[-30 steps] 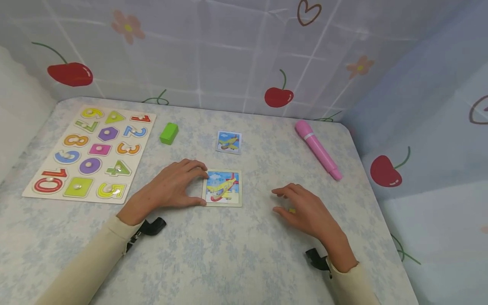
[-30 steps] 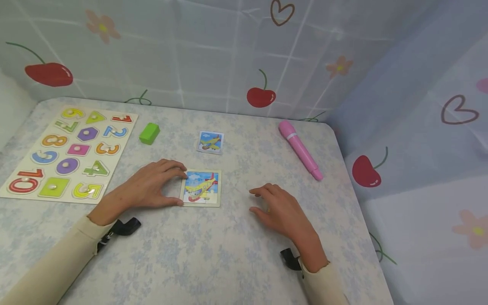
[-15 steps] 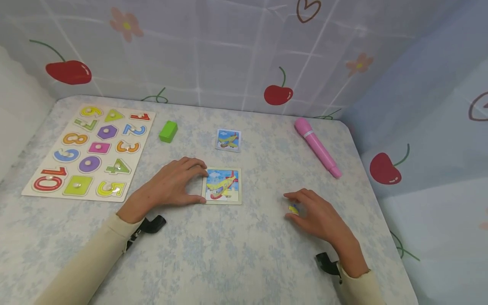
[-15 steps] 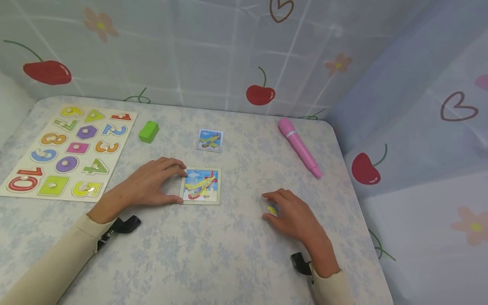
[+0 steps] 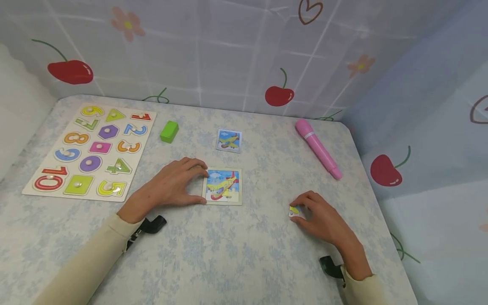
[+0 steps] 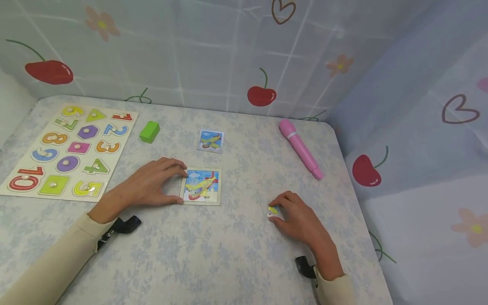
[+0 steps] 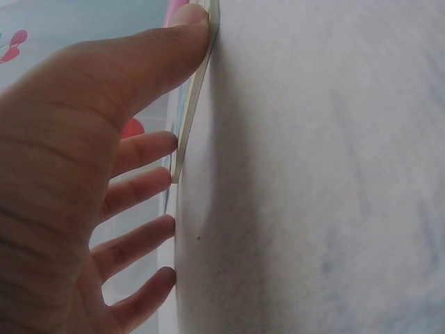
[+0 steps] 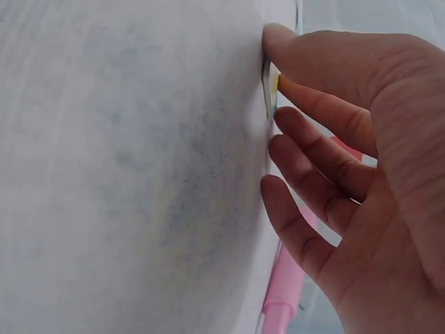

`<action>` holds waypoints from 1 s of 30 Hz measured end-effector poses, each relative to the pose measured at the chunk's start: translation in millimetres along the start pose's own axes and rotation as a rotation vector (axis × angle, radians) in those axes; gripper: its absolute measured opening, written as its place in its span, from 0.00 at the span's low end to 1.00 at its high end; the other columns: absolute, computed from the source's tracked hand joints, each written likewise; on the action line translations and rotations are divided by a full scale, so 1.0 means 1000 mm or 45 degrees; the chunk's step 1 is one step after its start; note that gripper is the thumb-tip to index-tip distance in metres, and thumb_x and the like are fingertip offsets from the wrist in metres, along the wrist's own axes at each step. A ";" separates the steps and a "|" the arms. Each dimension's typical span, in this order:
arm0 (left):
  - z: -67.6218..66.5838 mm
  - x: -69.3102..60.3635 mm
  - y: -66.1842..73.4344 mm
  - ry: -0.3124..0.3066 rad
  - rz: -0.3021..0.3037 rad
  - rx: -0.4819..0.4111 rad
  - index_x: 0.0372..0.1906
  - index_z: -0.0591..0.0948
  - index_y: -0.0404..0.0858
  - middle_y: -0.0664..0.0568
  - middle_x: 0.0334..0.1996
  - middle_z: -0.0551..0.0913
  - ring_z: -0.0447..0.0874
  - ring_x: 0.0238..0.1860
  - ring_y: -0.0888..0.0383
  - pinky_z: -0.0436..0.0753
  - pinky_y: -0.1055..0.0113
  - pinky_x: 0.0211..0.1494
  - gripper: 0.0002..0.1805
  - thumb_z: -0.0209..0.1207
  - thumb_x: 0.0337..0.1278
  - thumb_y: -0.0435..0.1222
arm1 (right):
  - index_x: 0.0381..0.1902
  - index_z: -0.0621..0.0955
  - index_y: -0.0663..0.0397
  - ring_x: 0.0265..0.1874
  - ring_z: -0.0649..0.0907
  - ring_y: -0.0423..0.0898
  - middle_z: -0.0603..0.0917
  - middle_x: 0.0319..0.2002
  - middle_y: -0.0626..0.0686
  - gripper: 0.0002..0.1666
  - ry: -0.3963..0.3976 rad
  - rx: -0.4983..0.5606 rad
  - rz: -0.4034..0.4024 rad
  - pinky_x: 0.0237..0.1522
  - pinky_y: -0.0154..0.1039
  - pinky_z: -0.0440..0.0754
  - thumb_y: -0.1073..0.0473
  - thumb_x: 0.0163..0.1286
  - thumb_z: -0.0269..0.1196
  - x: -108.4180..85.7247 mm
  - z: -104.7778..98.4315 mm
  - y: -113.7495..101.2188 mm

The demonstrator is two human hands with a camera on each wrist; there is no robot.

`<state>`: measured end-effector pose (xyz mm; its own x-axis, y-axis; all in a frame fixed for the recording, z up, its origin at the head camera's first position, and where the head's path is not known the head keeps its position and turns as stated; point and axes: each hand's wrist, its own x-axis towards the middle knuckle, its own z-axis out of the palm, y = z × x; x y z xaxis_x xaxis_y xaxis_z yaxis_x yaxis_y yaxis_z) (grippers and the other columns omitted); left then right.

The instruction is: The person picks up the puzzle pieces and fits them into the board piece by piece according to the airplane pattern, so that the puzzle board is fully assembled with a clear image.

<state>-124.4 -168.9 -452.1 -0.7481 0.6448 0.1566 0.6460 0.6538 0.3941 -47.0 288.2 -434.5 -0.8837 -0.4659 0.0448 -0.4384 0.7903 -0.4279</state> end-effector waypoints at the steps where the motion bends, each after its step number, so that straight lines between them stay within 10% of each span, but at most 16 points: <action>1: 0.001 0.000 0.000 0.002 0.002 -0.001 0.61 0.85 0.44 0.51 0.67 0.79 0.76 0.66 0.47 0.79 0.46 0.61 0.39 0.79 0.49 0.62 | 0.51 0.87 0.46 0.52 0.82 0.46 0.83 0.52 0.46 0.19 0.002 0.007 0.003 0.53 0.51 0.85 0.60 0.63 0.81 0.000 0.001 0.001; 30: 0.001 0.000 -0.002 0.002 0.015 0.014 0.61 0.85 0.44 0.52 0.66 0.79 0.76 0.65 0.49 0.79 0.48 0.58 0.40 0.78 0.50 0.65 | 0.47 0.88 0.43 0.52 0.83 0.43 0.86 0.49 0.41 0.16 0.029 -0.023 -0.234 0.56 0.47 0.85 0.52 0.64 0.81 0.060 0.007 -0.037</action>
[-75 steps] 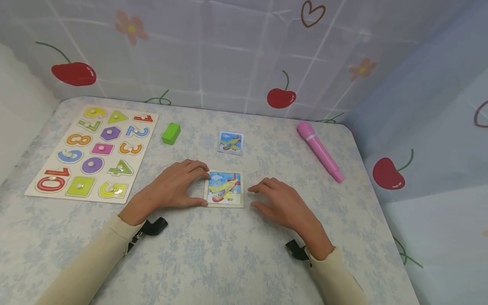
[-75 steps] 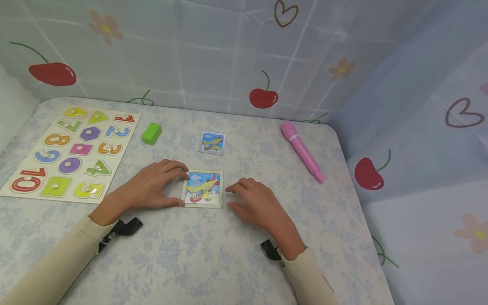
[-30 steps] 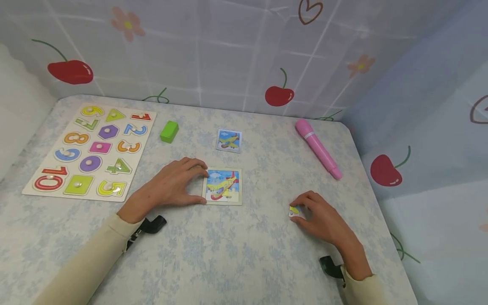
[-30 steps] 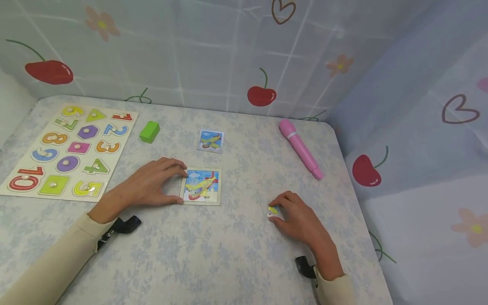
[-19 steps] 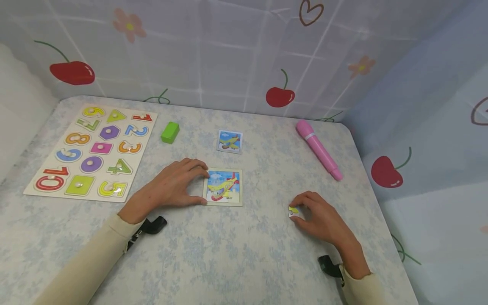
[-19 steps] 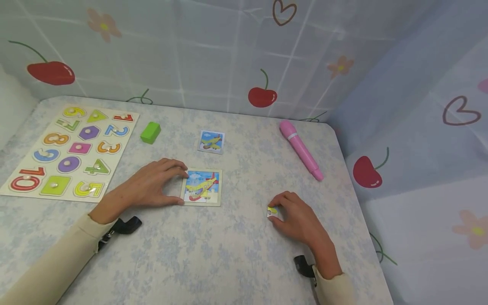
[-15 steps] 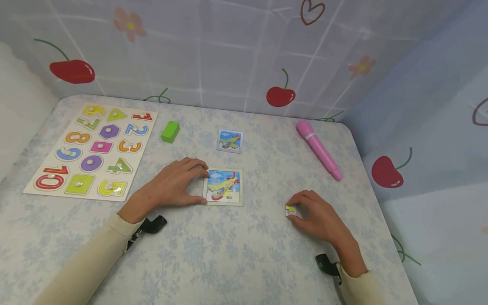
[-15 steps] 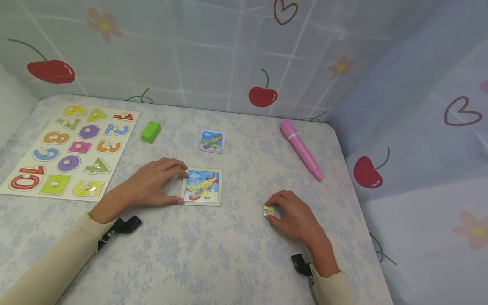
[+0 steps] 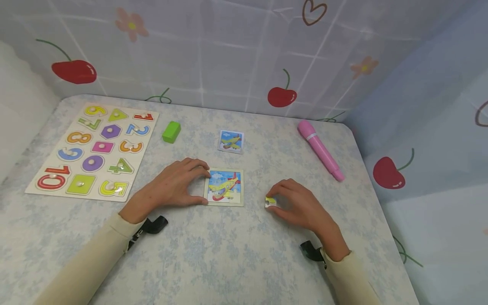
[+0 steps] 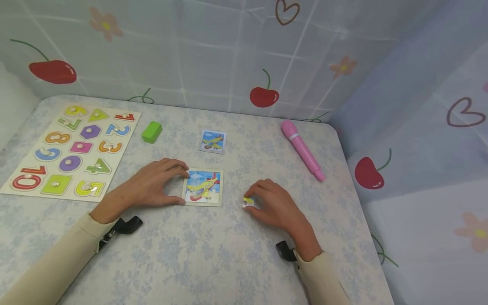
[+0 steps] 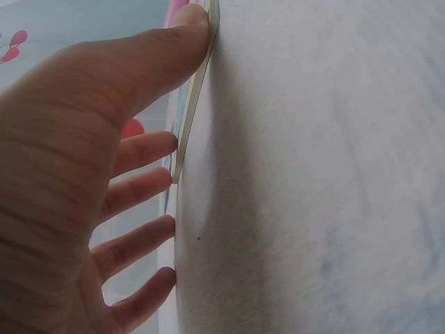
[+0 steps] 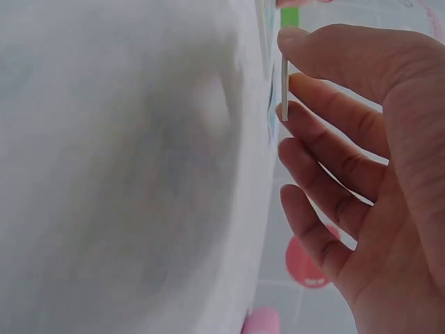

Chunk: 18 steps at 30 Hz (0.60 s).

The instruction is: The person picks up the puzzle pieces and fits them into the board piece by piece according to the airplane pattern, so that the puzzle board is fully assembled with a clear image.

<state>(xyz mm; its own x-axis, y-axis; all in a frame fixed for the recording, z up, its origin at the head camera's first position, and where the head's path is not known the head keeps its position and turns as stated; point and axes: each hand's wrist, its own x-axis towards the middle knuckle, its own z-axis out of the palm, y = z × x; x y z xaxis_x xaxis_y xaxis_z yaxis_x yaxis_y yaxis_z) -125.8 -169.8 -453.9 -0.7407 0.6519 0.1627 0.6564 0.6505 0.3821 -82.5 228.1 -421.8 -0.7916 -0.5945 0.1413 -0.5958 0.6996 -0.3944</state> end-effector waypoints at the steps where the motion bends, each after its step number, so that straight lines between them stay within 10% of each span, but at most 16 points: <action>1: 0.000 0.000 0.000 -0.001 0.002 0.002 0.62 0.85 0.44 0.52 0.66 0.79 0.76 0.65 0.49 0.79 0.48 0.58 0.40 0.78 0.50 0.65 | 0.47 0.88 0.43 0.52 0.83 0.42 0.86 0.49 0.41 0.16 -0.007 0.002 -0.004 0.56 0.47 0.85 0.52 0.64 0.81 0.003 0.001 -0.001; 18: -0.001 0.000 0.000 -0.003 0.002 0.001 0.62 0.85 0.44 0.52 0.67 0.79 0.76 0.66 0.48 0.79 0.48 0.59 0.39 0.78 0.50 0.64 | 0.48 0.89 0.45 0.54 0.82 0.44 0.85 0.50 0.43 0.16 -0.135 -0.025 -0.067 0.57 0.46 0.84 0.50 0.66 0.79 0.047 0.010 -0.023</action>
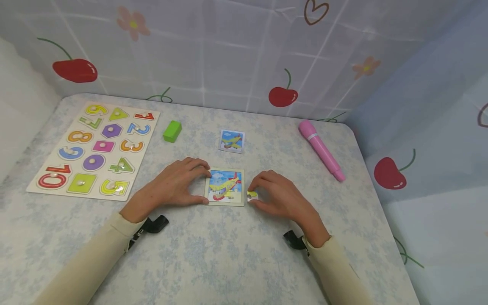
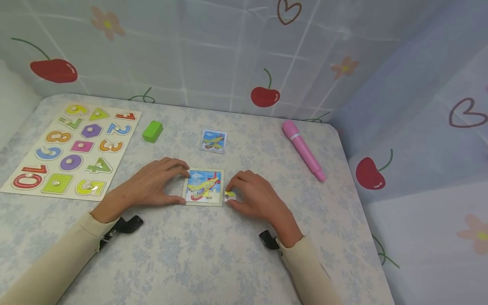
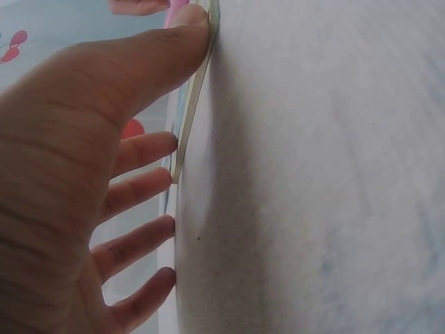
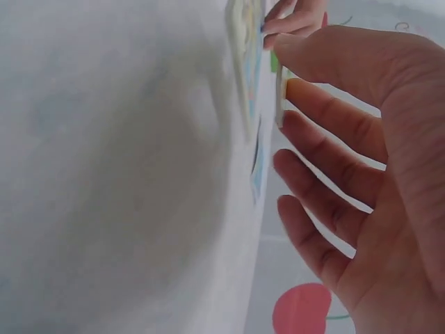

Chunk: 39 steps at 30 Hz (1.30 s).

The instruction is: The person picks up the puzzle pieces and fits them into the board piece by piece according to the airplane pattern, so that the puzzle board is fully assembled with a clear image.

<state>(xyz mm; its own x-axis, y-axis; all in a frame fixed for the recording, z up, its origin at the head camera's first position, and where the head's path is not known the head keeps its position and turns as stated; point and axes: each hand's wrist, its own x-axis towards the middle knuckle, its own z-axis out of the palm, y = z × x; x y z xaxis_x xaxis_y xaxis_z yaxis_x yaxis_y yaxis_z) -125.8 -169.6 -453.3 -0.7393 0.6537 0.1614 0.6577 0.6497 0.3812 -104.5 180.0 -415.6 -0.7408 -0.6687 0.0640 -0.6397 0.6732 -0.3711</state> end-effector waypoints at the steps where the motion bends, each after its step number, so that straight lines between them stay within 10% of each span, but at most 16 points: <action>1: 0.000 0.000 0.000 0.001 0.000 0.000 0.62 0.85 0.44 0.52 0.67 0.79 0.76 0.66 0.48 0.79 0.48 0.60 0.40 0.78 0.50 0.64 | 0.49 0.89 0.45 0.54 0.82 0.44 0.85 0.51 0.44 0.16 -0.011 -0.005 -0.003 0.56 0.46 0.84 0.50 0.66 0.79 0.002 -0.001 -0.001; 39: 0.001 0.004 0.004 0.005 0.029 -0.004 0.61 0.85 0.44 0.52 0.66 0.79 0.77 0.66 0.48 0.79 0.47 0.63 0.39 0.78 0.49 0.64 | 0.47 0.89 0.46 0.52 0.83 0.46 0.85 0.50 0.46 0.18 -0.006 -0.057 -0.074 0.56 0.45 0.83 0.48 0.65 0.81 0.026 0.027 -0.016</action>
<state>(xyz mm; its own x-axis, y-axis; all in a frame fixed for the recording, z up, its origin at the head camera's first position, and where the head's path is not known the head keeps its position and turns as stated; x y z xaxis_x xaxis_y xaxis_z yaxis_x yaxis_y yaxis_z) -126.4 -164.1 -452.3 -0.7246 0.6670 0.1734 0.6740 0.6334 0.3801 -108.0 143.2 -432.9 -0.7015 -0.7082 0.0799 -0.6899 0.6466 -0.3254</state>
